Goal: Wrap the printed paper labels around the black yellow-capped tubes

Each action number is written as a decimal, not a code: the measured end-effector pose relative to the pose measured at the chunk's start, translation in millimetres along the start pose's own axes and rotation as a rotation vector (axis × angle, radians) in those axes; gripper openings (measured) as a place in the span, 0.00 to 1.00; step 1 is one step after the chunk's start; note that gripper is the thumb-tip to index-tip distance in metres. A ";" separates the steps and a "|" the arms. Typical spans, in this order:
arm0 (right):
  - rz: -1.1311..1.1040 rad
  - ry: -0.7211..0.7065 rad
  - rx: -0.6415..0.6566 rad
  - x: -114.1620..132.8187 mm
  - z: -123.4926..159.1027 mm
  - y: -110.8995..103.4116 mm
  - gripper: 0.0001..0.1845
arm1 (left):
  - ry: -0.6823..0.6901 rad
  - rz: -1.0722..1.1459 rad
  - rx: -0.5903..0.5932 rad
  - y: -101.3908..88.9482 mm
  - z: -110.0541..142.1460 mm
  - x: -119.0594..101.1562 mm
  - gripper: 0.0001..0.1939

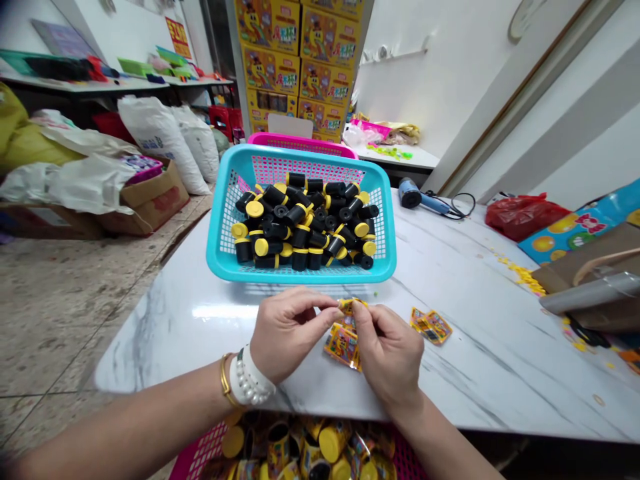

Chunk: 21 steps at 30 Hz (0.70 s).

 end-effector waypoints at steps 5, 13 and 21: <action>0.013 0.000 -0.004 -3.4 -0.5 0.0 0.21 | 0.004 -0.003 -0.031 -0.8 -0.6 0.1 0.03; -0.013 -0.136 0.113 1.6 2.8 3.8 0.17 | -0.062 -0.042 0.027 2.1 -3.3 6.2 0.02; -0.087 -0.128 0.187 -3.8 -8.6 -0.6 0.08 | -0.539 0.403 0.278 0.6 -12.9 11.1 0.09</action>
Point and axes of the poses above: each hand's wrist, its own z-axis away from the middle knuckle, its own y-axis out of the palm, x = y × z, the point moved 2 cm from there along -z, towards the middle knuckle, and after that the axes turned 8 degrees about -y, right-handed, at the moved point
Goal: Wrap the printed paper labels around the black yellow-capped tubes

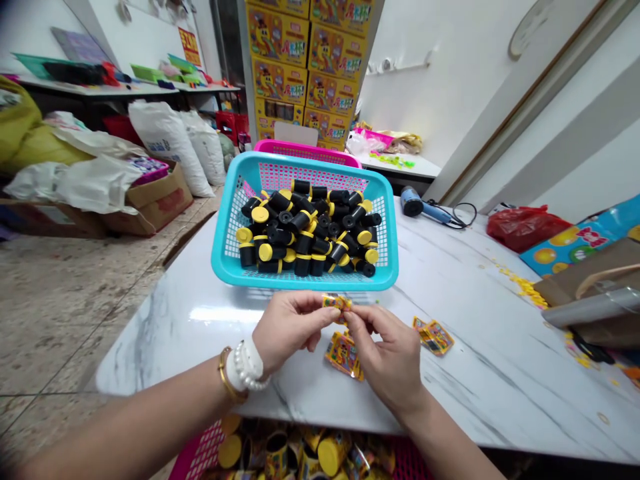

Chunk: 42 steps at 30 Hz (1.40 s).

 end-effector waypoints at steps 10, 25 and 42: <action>0.613 -0.018 -0.012 -61.5 -116.5 -8.8 0.20 | -0.252 0.243 0.119 -5.5 -10.4 4.3 0.11; -0.527 0.283 0.179 -29.6 -49.0 -39.1 0.16 | -0.375 0.562 0.031 -4.5 -17.1 -0.8 0.06; -0.174 0.014 0.331 -5.9 -27.1 -31.2 0.23 | -0.180 0.394 0.141 -5.6 -15.1 2.8 0.12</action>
Point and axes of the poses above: each hand's wrist, its own z-axis away from the middle knuckle, its own y-axis out of the palm, x = y × z, the point moved 2 cm from there along -z, towards the middle knuckle, and after that the axes turned 8 degrees about -y, right-handed, at the moved point
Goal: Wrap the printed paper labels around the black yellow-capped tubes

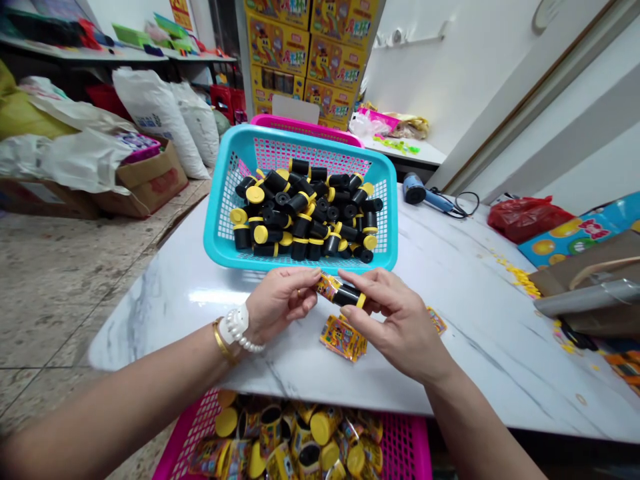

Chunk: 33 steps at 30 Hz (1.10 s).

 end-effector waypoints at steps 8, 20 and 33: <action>-0.199 0.008 -0.171 -9.6 9.6 -1.5 0.16 | 0.149 -0.293 -0.119 -1.0 2.7 -0.4 0.25; -0.083 -0.150 -0.086 -9.1 18.8 2.5 0.27 | -0.048 -0.367 0.189 1.5 -2.0 1.2 0.21; 0.134 -0.291 -0.111 -8.0 11.8 11.9 0.30 | -0.177 -0.297 0.294 0.2 -0.8 4.1 0.24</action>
Point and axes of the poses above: each hand's wrist, its own z-axis away from the middle knuckle, its own y-axis out of the palm, x = y × z, the point moved 2 cm from there along -z, towards the middle knuckle, and after that the axes turned 8 degrees about -y, right-handed, at the moved point
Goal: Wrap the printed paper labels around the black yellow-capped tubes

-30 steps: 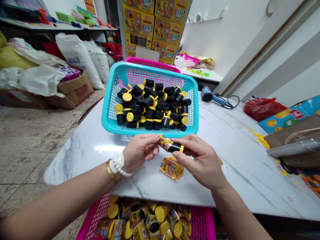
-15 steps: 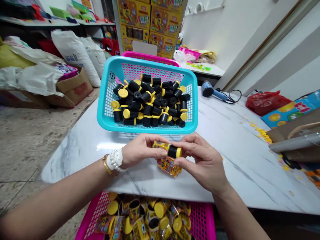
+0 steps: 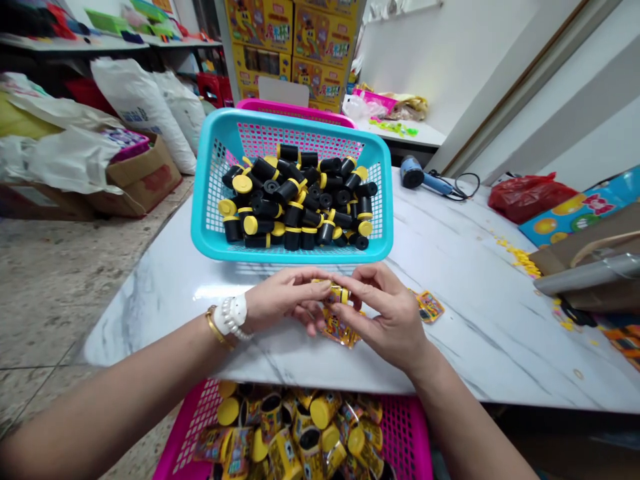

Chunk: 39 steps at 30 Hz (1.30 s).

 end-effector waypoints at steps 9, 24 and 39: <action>-0.103 0.205 -0.057 -10.4 16.9 0.5 0.23 | 0.054 -0.010 -0.124 -4.0 -5.9 4.2 0.17; -0.211 0.382 -0.250 -9.0 37.2 14.8 0.18 | 0.366 -0.499 -0.353 8.4 -3.3 8.4 0.18; -0.671 0.773 -0.220 -16.9 41.5 26.4 0.13 | 0.501 -0.739 -0.380 14.7 6.4 3.3 0.09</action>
Point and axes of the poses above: each hand's wrist, its own z-axis away from the middle knuckle, its own y-axis out of the palm, x = y × z, the point moved 2 cm from there along -z, towards the middle knuckle, and after that the axes turned 8 degrees about -y, right-handed, at the moved point
